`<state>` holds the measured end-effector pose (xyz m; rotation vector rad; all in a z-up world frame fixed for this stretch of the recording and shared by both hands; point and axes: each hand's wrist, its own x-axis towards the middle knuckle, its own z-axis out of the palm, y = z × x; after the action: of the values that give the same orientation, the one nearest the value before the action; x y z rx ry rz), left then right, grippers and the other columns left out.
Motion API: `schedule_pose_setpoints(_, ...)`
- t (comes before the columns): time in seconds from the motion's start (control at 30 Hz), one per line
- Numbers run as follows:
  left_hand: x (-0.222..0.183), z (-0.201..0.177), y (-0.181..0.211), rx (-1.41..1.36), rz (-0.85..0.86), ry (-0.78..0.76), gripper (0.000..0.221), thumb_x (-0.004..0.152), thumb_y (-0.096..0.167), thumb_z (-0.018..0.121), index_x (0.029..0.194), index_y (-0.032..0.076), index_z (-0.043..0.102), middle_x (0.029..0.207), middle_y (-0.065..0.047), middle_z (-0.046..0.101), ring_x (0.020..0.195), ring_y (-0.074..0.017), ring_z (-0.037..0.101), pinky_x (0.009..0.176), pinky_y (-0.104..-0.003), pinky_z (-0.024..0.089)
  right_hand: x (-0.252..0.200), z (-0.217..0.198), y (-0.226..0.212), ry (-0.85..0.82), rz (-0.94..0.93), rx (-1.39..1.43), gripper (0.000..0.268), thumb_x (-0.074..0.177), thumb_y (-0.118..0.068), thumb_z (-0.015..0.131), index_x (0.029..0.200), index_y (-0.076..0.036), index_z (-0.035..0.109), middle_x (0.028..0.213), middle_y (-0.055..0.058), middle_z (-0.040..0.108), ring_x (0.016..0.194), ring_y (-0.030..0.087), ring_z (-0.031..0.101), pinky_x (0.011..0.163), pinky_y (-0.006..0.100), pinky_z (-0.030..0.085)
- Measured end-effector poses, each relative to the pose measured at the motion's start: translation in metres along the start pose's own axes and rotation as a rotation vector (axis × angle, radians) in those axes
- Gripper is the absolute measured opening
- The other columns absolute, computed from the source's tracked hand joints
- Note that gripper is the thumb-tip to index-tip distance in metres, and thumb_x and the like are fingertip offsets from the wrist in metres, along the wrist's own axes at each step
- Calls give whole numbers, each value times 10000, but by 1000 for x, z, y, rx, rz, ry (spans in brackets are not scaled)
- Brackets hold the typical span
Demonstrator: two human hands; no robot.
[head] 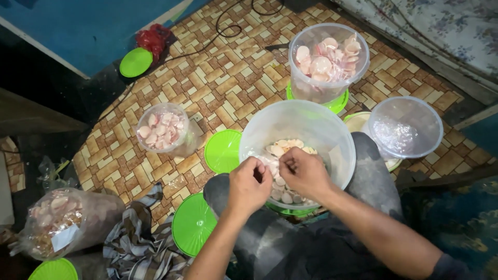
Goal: A person sitting on the floor manually sorts small food items from plastic bags and piles into a large plastic bowl.
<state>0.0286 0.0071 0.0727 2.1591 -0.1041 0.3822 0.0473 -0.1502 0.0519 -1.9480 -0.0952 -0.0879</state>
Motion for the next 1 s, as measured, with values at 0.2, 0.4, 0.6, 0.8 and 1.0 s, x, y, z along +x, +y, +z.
schedule_pose_setpoints(0.2,11,-19,28,153,451,61,453,623,118,629,1053,21,524,978,-169,529,932,-370,537,869,-503,435,30,-4,-26,-216,-140,-158,137,597,-138,715,717,-99,662,560,47,647,526,180,647,466,292,525)
schedule_pose_setpoints(0.4,10,-30,7,458,356,-157,803,562,232,797,1242,21,425,903,-116,517,890,-320,530,877,-621,386,43,-7,-56,-452,-162,168,110,641,13,629,729,-46,661,519,71,614,457,115,564,443,248,496)
schedule_pose_setpoints(0.6,20,-46,-9,548,378,-72,418,699,331,676,1001,104,498,832,-35,450,780,-276,513,692,-508,442,100,6,-4,-547,-49,40,150,729,-3,500,819,-9,620,602,133,626,505,179,631,523,319,532)
schedule_pose_setpoints(0.8,22,-59,-20,580,349,-29,340,720,348,685,894,125,497,779,-25,428,722,-273,509,623,-472,436,132,43,158,-1276,161,-1126,413,813,-100,473,1206,-62,594,1165,191,618,1072,324,602,911,449,473)
schedule_pose_setpoints(1.0,20,-58,-27,589,330,-64,307,652,290,699,850,136,521,775,-37,457,730,-271,524,618,-462,420,142,50,226,-1346,342,-1080,615,782,-62,522,1370,-226,444,1281,124,549,1089,300,589,874,509,457)
